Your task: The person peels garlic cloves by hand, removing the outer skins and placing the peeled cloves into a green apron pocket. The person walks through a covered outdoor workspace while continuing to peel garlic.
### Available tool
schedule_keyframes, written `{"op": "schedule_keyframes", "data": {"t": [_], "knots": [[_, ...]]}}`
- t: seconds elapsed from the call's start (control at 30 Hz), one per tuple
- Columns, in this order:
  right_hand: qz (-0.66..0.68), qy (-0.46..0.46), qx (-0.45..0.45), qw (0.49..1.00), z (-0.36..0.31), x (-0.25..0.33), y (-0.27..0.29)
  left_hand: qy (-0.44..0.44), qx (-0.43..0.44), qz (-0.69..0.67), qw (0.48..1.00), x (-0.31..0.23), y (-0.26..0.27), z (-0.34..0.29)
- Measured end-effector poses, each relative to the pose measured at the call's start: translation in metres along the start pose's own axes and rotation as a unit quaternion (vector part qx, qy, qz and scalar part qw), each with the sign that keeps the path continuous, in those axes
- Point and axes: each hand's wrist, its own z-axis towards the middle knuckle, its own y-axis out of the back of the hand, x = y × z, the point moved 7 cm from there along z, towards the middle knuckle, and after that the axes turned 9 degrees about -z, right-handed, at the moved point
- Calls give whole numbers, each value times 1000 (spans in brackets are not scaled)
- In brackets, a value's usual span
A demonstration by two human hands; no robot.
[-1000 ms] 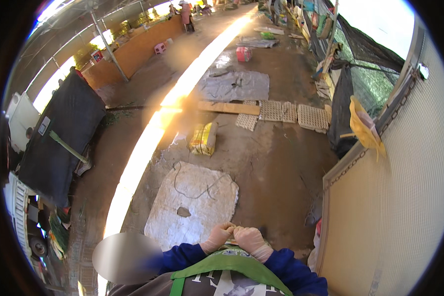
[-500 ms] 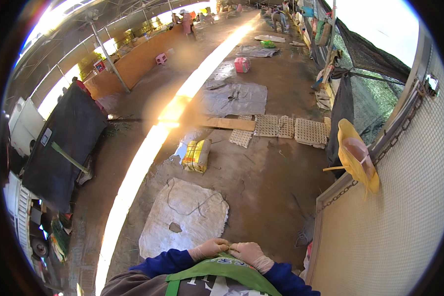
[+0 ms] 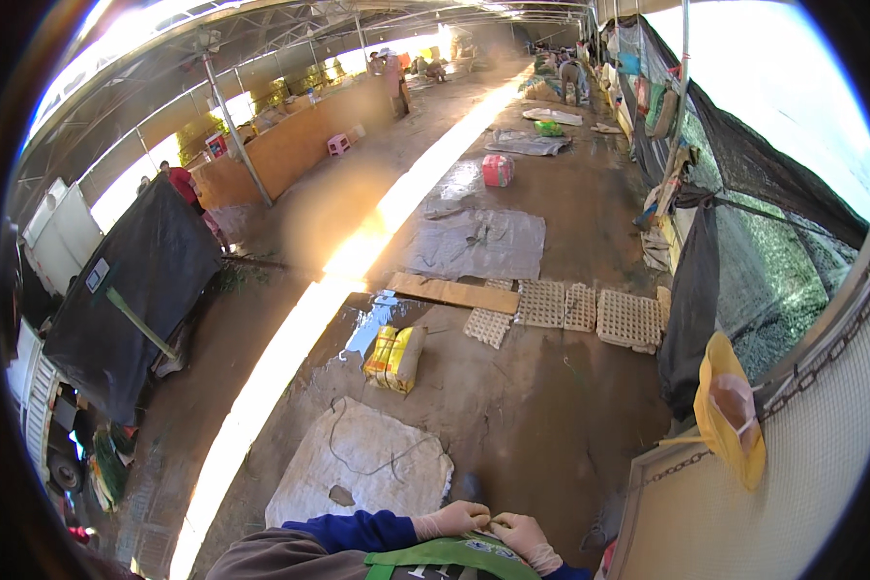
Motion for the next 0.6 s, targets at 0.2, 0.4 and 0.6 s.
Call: {"op": "schedule_keyframes", "data": {"t": [0.2,0.4,0.6], "knots": [[122,-10,66,990,98,34,34,-10,-6,-83,996,-10,88,56],[-84,45,60,994,167,94,74,6,-49,-114,992,-19,158,83],[-228,121,143,955,226,131,80,30,-59,-152,986,-20,198,89]]}}
